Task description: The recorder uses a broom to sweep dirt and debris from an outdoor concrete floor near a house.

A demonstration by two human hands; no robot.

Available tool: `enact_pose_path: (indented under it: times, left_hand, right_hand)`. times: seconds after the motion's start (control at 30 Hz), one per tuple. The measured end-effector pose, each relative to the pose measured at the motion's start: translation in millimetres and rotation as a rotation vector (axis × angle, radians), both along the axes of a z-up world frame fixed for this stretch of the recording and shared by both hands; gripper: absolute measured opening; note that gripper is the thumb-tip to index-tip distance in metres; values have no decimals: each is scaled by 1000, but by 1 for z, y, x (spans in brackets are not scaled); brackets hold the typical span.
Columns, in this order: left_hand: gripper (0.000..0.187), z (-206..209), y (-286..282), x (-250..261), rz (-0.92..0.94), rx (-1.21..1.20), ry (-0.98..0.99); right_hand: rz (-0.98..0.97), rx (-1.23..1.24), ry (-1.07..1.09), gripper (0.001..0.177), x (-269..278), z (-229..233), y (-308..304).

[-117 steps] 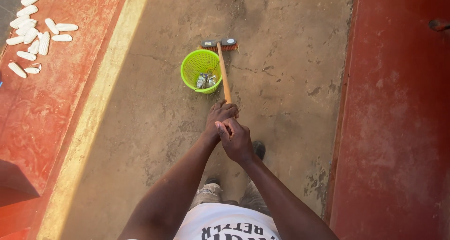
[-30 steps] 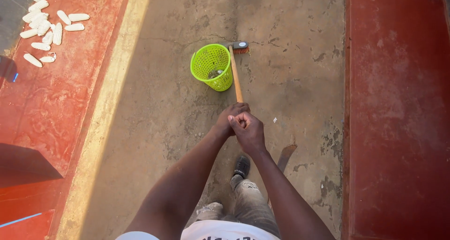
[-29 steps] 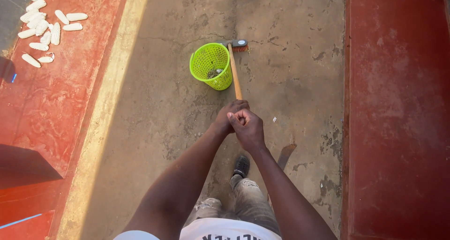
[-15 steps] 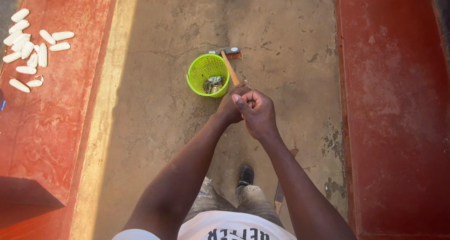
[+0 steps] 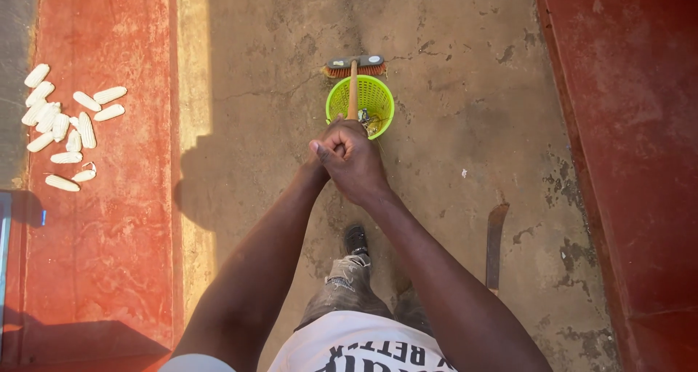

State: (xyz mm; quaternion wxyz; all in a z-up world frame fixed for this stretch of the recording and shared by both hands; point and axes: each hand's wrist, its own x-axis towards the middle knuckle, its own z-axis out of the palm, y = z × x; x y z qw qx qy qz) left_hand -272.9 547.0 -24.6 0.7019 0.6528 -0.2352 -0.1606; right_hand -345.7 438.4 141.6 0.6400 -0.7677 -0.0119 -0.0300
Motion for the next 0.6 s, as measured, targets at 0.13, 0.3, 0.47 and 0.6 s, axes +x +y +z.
enact_pose_path:
  times: [0.13,0.3,0.47,0.6]
  left_hand:
    - [23,14,22,-22,125,-163,-193]
    - [19,-10,58,-51,104,-225,1]
    - [20,31,89,-115,182,-138,-44]
    - [22,64,108,-172,291,-233,-129]
  right_hand:
    - [87,-171,6,22,-6,21,31]
    - [192,-239,141,27,-38,32,55]
    - [220,-225,217,28,-87,50,83]
    - [334,-270,285,28,-129,48,115]
